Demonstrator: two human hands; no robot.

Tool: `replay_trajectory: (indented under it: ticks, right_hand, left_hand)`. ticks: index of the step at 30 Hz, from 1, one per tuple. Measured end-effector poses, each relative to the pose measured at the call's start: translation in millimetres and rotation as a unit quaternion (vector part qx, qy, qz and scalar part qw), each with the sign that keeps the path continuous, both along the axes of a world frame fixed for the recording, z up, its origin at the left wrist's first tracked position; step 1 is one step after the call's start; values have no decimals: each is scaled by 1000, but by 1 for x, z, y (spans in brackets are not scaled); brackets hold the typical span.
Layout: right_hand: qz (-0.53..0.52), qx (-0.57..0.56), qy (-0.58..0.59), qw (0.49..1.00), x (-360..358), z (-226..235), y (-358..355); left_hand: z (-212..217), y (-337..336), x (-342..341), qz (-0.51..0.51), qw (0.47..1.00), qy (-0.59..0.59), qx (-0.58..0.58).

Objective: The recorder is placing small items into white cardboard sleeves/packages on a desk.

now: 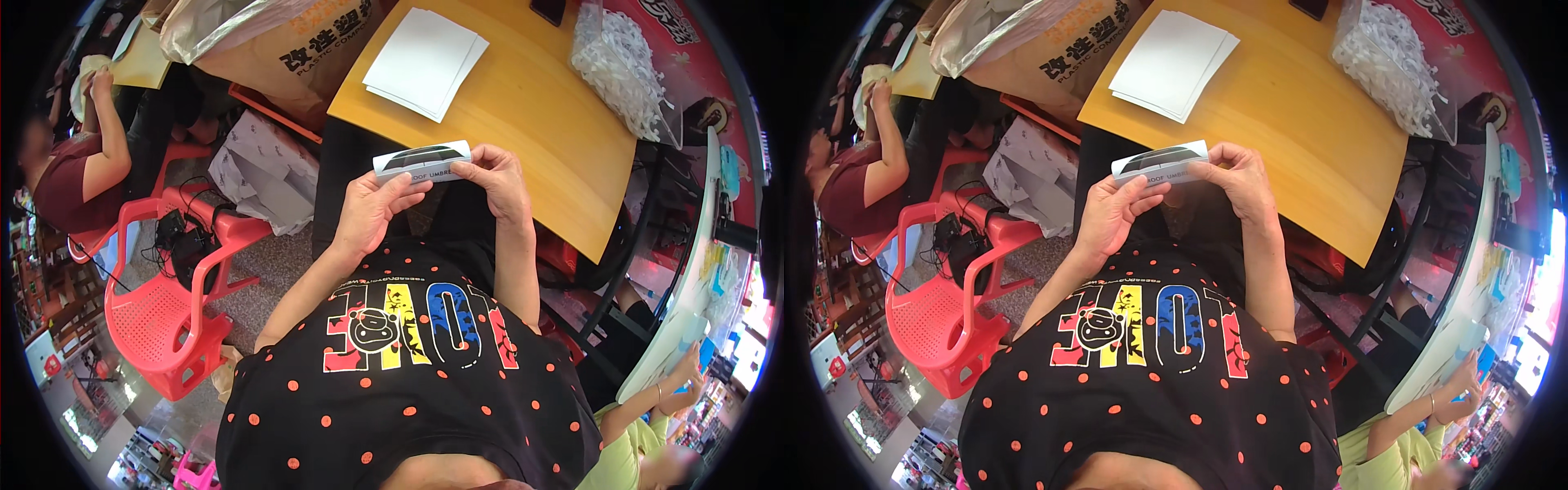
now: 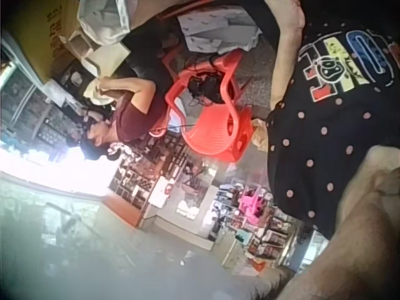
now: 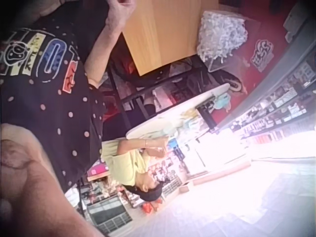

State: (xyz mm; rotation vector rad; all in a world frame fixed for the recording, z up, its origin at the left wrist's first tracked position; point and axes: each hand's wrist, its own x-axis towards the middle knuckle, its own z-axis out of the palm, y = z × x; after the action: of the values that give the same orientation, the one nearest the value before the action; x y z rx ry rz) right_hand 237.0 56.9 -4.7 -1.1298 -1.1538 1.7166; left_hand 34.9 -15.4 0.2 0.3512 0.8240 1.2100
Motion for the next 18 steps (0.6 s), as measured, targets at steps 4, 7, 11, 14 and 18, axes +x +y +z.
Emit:
replay_trajectory:
  ticks: [4,7,11,14,18]
  right_hand:
    - [-8,-3,1,1000,0,0,0]
    - [-6,-7,1,1000,-1,2,0]
    - [-1,2,-2,1000,-4,1,-1]
    - [4,-5,7,1000,-6,4,0]
    - [13,44,-55,997,-6,3,1]
  left_hand:
    - [-2,-1,1,-5,1000,21,-11]
    - [-4,-1,-1,-16,999,29,-19]
    - [-5,-1,-4,-16,999,42,-15]
    - [-7,-1,-3,-5,999,49,2]
    - [-9,-1,-4,13,998,57,32]
